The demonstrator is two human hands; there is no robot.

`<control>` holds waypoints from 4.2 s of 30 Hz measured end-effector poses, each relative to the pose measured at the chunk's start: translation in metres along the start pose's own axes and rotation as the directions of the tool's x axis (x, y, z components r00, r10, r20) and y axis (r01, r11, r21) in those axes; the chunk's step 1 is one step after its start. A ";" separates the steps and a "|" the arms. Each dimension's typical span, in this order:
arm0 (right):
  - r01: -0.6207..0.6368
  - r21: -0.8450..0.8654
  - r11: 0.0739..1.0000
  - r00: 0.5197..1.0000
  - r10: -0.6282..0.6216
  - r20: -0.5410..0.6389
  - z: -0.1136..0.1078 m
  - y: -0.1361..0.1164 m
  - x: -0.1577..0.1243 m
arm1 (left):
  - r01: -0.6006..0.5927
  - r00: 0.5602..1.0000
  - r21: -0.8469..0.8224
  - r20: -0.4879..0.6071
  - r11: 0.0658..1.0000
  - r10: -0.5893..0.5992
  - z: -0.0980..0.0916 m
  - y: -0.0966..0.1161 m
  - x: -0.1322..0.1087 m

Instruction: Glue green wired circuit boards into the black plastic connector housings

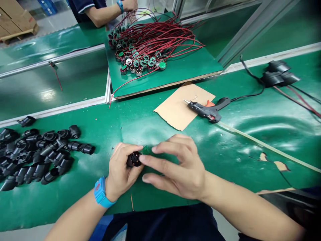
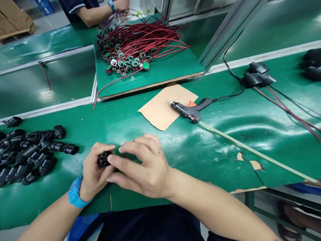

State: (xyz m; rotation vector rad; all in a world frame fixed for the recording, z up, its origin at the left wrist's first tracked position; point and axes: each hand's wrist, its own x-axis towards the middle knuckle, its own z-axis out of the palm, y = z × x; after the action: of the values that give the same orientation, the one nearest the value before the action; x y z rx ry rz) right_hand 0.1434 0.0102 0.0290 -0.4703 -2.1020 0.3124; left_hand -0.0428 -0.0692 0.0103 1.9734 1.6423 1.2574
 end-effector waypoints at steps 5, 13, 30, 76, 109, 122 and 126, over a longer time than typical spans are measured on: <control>0.057 -0.077 0.995 0.998 -0.055 0.032 0.006 -0.006 -0.006 | 0.026 0.999 -0.028 -0.028 0.999 -0.027 0.000 -0.001 -0.003; 0.089 -0.067 0.994 0.992 -0.083 0.096 0.007 -0.008 0.000 | -0.003 1.000 -0.096 0.000 0.995 0.003 0.002 0.004 -0.007; -0.229 -0.721 0.654 0.847 0.498 0.183 -0.098 0.119 -0.009 | -0.070 0.996 -0.100 -0.057 0.993 0.064 -0.002 0.003 0.000; -0.063 -0.643 0.763 0.738 0.470 0.484 -0.130 0.192 -0.023 | -0.060 0.997 0.085 -0.034 0.995 0.063 0.004 -0.010 -0.011; -0.598 0.135 0.790 0.764 0.512 0.393 -0.106 0.068 -0.016 | 0.315 0.942 -0.166 -0.069 0.935 -0.329 0.006 0.004 -0.001; -0.621 0.185 0.762 0.693 0.423 0.583 -0.089 0.014 -0.010 | 0.251 0.964 -0.192 -0.042 0.949 -0.263 -0.001 0.010 -0.003; -0.627 0.155 0.764 0.670 0.427 0.607 -0.086 0.012 -0.007 | 0.243 0.967 -0.180 -0.036 0.953 -0.253 -0.002 0.011 -0.004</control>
State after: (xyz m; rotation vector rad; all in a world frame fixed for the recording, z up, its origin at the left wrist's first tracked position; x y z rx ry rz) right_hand 0.2221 0.0207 0.0653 -0.8646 -2.3199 1.2939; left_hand -0.0368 -0.0764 0.0170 1.5862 1.6825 1.3212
